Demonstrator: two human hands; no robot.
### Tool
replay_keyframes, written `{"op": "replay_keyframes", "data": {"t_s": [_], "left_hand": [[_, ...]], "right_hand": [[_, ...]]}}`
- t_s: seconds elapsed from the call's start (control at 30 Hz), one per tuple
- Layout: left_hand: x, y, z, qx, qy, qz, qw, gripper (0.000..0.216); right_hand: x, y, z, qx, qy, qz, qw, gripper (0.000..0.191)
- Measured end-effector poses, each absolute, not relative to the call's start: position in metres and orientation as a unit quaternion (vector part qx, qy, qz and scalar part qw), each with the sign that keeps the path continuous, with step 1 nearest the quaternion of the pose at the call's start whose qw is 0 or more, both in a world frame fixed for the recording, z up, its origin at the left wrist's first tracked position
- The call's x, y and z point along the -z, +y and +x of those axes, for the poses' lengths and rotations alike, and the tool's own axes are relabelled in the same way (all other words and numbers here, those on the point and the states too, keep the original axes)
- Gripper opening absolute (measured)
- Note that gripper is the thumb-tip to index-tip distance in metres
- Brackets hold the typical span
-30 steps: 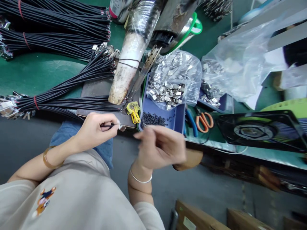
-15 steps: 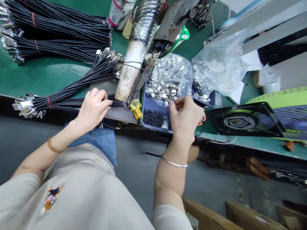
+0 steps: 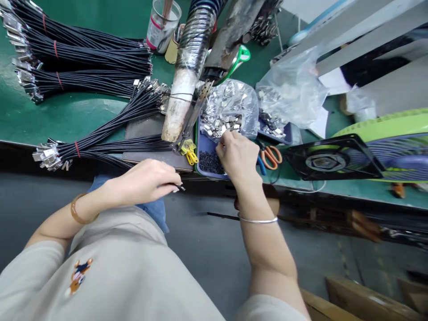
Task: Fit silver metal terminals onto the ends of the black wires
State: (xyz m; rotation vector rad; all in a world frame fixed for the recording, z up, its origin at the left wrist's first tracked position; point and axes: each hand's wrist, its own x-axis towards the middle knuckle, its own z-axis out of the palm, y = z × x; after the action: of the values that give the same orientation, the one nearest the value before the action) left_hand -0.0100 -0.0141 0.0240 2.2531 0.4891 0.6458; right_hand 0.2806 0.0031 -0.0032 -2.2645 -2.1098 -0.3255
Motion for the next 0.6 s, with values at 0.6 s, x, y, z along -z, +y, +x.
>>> {"op": "replay_keyframes", "data": {"t_s": [0.6], "left_hand": [[-0.01,-0.018,0.016,-0.394,0.388,0.526,0.646,0.011]], "right_hand": [[0.005,-0.066,0.167,-0.215,-0.569,-0.567,0.556,0.008]]}}
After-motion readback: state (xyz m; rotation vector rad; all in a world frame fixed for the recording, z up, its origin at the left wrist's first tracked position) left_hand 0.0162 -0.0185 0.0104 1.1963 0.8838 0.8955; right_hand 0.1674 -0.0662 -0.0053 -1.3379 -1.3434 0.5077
